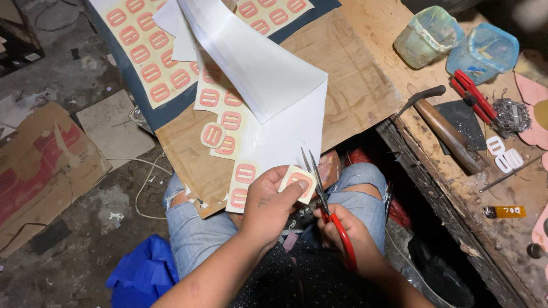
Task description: The person sits at a cluttered workbench and uses red-handled scissors to cut printed sticker shapes out of a large sheet, trimming around each shape one at a time and setting the cut pieces on the bench. They then fold and set aside the leftover white backing sheet and continue cutting more shapes from a remaining strip.
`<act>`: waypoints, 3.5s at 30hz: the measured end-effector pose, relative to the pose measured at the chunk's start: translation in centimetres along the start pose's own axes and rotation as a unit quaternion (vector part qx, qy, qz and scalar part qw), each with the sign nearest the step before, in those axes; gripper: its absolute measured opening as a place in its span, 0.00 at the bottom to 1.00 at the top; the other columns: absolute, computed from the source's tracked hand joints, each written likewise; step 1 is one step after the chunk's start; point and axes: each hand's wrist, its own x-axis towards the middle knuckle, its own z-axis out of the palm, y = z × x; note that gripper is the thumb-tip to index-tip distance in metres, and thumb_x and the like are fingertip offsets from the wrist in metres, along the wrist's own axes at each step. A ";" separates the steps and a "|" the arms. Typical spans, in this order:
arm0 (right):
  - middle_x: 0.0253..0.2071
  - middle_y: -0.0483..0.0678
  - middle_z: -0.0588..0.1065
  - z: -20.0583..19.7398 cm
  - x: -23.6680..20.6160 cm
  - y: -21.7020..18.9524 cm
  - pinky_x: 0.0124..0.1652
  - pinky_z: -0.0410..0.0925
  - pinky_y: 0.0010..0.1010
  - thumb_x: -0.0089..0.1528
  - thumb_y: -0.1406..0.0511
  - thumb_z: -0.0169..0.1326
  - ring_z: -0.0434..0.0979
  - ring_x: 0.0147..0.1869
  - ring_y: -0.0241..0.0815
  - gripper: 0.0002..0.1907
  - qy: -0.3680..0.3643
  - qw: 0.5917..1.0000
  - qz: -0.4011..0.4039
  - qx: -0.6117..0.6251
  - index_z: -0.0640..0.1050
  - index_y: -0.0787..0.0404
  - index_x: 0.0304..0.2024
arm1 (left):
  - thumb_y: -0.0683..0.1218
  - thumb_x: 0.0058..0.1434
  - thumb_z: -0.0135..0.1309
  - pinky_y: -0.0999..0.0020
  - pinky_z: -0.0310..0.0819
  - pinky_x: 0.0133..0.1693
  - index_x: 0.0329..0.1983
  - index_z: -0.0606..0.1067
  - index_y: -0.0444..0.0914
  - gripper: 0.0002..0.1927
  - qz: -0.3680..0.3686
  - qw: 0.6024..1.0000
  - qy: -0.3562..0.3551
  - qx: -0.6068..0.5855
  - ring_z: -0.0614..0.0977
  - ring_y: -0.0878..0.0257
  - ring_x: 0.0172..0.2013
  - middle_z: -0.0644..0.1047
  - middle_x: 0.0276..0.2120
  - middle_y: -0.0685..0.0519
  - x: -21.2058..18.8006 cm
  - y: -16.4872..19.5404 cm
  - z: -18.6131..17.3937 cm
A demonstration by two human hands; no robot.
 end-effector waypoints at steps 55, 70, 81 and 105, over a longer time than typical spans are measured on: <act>0.27 0.41 0.79 -3.5 -2.4 -4.2 0.31 0.68 0.22 0.51 0.73 0.62 0.75 0.29 0.30 0.13 0.041 0.960 0.174 -0.217 0.83 0.63 0.40 | 0.39 0.52 0.57 0.73 0.56 0.15 0.34 0.81 0.31 0.08 -0.194 0.941 -0.190 0.203 0.67 0.72 0.14 0.76 0.20 0.56 1.6 3.1 -3.5; 0.22 0.41 0.70 -3.5 -2.1 0.0 0.24 0.62 0.23 0.59 0.70 0.57 0.67 0.22 0.33 0.12 0.056 0.981 0.176 -0.061 0.81 0.64 0.46 | 0.40 0.62 0.55 0.70 0.83 0.38 0.49 0.74 0.29 0.14 -0.117 0.991 -0.052 -0.047 0.85 0.63 0.35 0.83 0.38 0.45 0.7 0.0 -2.2; 0.34 0.42 0.71 -1.9 -0.3 0.7 0.33 0.66 0.24 0.63 0.68 0.53 0.68 0.31 0.32 0.19 -0.025 0.994 0.103 -0.013 0.74 0.64 0.57 | 0.41 0.60 0.58 0.75 0.76 0.31 0.43 0.79 0.27 0.12 -0.053 0.993 -0.036 0.094 0.82 0.68 0.29 0.83 0.32 0.48 0.4 -1.2 -2.2; 0.35 0.42 0.81 -2.2 -1.7 -2.8 0.37 0.69 0.21 0.57 0.73 0.56 0.77 0.36 0.30 0.15 0.019 0.977 0.174 -0.125 0.79 0.64 0.47 | 0.37 0.57 0.56 0.73 0.75 0.32 0.41 0.79 0.25 0.11 -0.135 0.972 -0.169 0.090 0.80 0.66 0.30 0.81 0.32 0.48 1.3 1.0 -3.8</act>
